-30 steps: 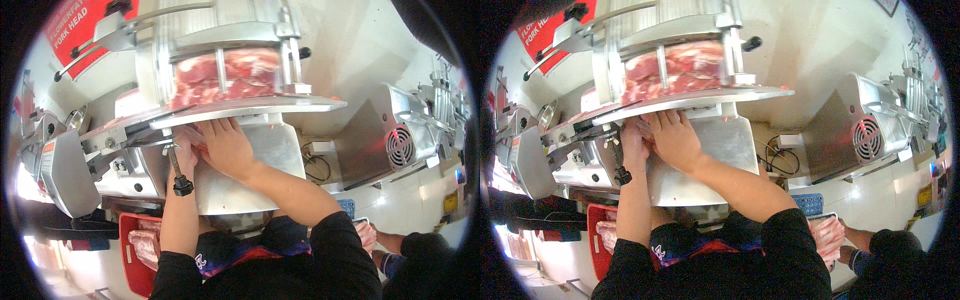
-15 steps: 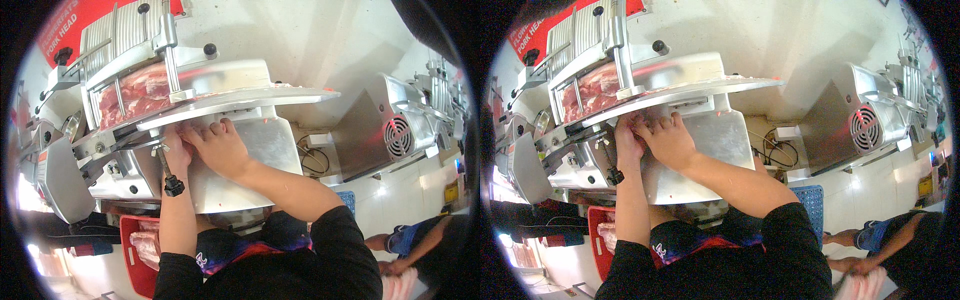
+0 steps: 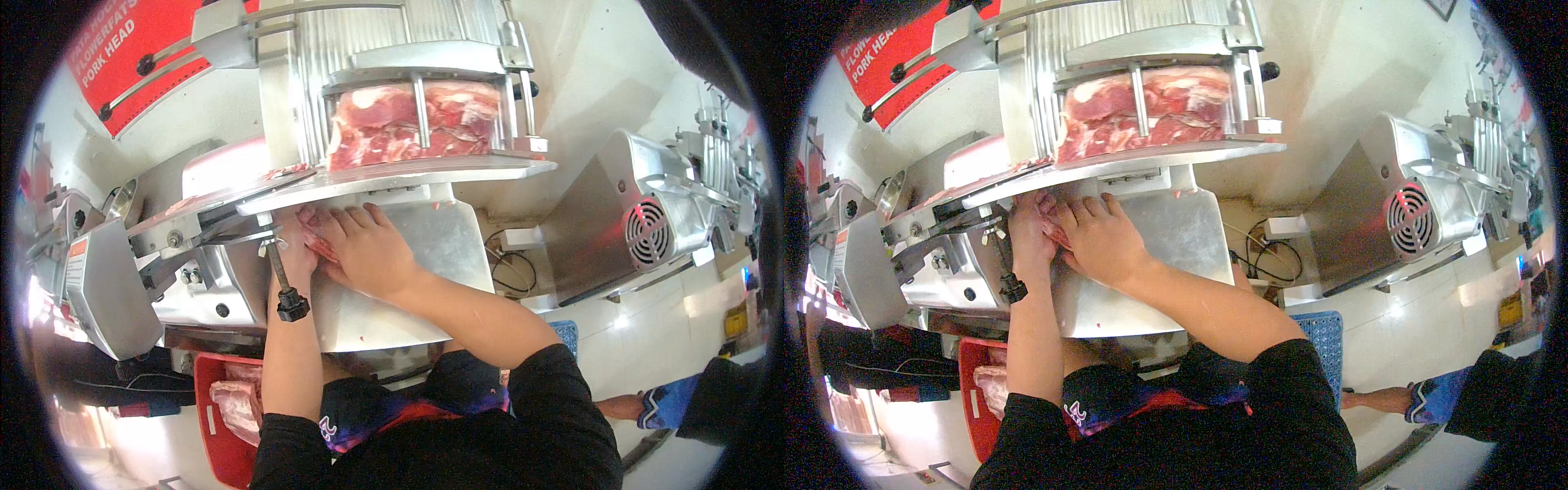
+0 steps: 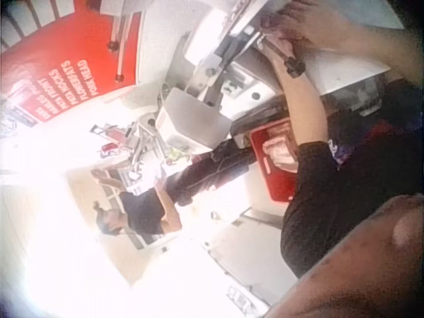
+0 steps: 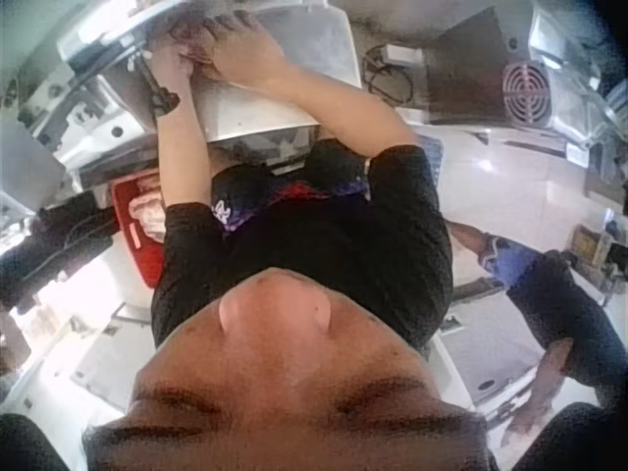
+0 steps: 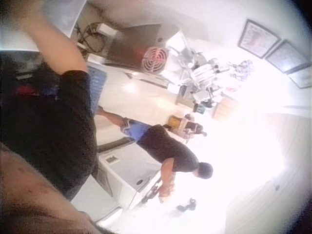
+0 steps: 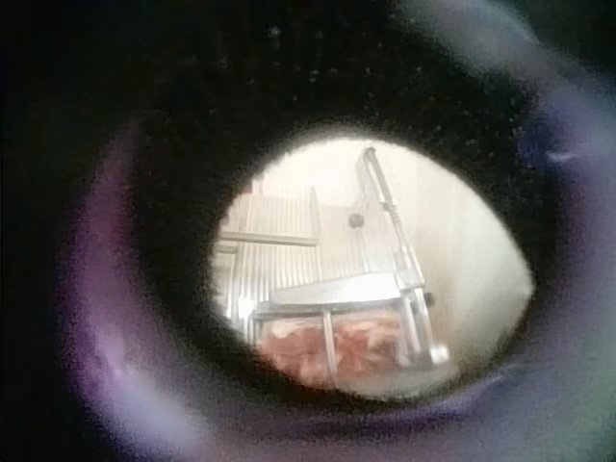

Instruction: The person operates a meat slicer to cut a large piece of pork into thin slices. They feed the meat through the machine repeatedly, collecting the resulting slices in a metal tray. The task involves handling the raw meat and the slicing equipment to produce a batch of sliced pork.

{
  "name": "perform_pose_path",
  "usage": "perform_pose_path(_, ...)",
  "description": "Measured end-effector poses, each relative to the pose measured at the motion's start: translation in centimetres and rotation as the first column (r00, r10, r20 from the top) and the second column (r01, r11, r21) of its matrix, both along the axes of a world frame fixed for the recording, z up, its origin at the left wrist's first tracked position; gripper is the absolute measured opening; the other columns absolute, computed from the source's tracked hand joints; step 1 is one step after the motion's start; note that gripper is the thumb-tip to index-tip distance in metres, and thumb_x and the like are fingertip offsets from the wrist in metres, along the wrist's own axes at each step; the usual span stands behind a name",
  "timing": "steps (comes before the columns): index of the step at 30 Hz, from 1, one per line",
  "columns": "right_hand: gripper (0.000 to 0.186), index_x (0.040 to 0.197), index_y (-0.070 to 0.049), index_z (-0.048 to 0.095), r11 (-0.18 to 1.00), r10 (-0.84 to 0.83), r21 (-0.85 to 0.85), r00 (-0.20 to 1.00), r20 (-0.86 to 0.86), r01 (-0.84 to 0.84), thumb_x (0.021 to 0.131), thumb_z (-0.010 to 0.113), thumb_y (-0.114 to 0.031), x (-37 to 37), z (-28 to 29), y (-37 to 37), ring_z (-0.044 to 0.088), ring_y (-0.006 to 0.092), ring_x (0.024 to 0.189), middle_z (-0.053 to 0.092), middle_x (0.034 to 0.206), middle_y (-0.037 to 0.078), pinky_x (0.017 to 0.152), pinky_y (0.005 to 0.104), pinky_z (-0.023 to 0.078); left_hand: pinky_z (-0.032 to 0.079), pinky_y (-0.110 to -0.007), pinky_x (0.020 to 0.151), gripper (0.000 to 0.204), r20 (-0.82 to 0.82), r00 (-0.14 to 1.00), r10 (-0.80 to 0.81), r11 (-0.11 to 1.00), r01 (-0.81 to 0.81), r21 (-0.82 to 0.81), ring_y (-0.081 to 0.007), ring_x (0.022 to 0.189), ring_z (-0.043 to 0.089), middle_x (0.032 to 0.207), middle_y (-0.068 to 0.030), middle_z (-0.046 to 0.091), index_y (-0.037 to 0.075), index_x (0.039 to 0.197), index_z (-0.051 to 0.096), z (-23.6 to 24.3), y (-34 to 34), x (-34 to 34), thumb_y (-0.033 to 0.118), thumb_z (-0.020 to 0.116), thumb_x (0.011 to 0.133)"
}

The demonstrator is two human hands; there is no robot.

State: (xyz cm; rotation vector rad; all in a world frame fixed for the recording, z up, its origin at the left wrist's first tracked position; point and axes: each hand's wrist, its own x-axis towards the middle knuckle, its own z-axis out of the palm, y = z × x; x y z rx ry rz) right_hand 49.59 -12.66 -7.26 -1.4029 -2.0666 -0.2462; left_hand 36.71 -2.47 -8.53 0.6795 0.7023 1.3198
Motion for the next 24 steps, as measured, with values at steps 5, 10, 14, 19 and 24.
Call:
perform_pose_path(5,0.087,0.136,0.007,0.037,0.999,0.016,0.042,0.984,-0.176,-0.008,0.069,0.079,-0.03,-0.3,0.5,1.2,0.05,0.0415,0.124,0.052,0.128,0.028,0.109,0.0498,0.037,0.054,-0.031,0.072,0.024,-0.004,1.0,0.022,0.999,-0.022,0.049,-0.0191,0.087,0.065,0.099,-0.0067,0.066,0.007,0.117,0.059,-0.1,-0.5,0.1,0.016,0.062,0.095)
perform_pose_path(10,0.092,0.143,0.006,0.033,0.999,0.034,-0.015,0.989,-0.146,-0.037,0.072,0.077,-0.032,-0.2,0.4,1.6,0.047,0.0428,0.128,0.047,0.138,0.028,0.111,0.0531,0.035,0.055,-0.035,0.082,0.025,-0.108,0.99,0.087,0.996,-0.089,-0.017,-0.0204,0.095,0.067,0.108,-0.0073,0.068,0.005,0.119,0.06,1.4,-1.9,0.5,0.015,0.062,0.096)
perform_pose_path(14,0.09,0.144,0.003,0.034,1.0,-0.018,0.009,0.999,-0.05,0.019,0.072,0.076,-0.031,-0.2,-0.2,1.8,0.052,0.0424,0.123,0.049,0.137,0.024,0.111,0.0543,0.035,0.055,-0.036,0.084,0.026,-0.042,0.999,0.014,0.998,-0.012,0.061,-0.0207,0.099,0.067,0.112,-0.0071,0.068,0.004,0.12,0.06,1.0,-1.4,0.8,0.017,0.061,0.097)
perform_pose_path(19,0.078,0.145,-0.002,0.041,0.997,-0.078,0.008,0.991,0.105,0.078,0.079,0.071,-0.033,0.0,-0.2,0.9,0.06,0.0391,0.114,0.049,0.138,0.021,0.109,0.0554,0.037,0.055,-0.033,0.082,0.026,-0.094,0.995,0.032,0.999,-0.033,-0.016,-0.0202,0.093,0.066,0.104,-0.0053,0.067,0.005,0.12,0.059,1.7,-1.5,1.0,0.018,0.06,0.098)
perform_pose_path(24,0.048,0.122,-0.004,0.062,0.993,-0.05,-0.095,0.98,0.194,0.069,0.084,0.068,-0.033,0.3,-0.5,-0.7,0.064,0.0325,0.105,0.064,0.116,0.017,0.107,0.0549,0.039,0.051,-0.029,0.067,0.011,-0.078,0.989,-0.123,0.988,0.115,-0.101,-0.0142,0.072,0.057,0.08,-0.0008,0.056,0.009,0.103,0.058,0.0,-0.1,-0.4,0.018,0.06,0.097)
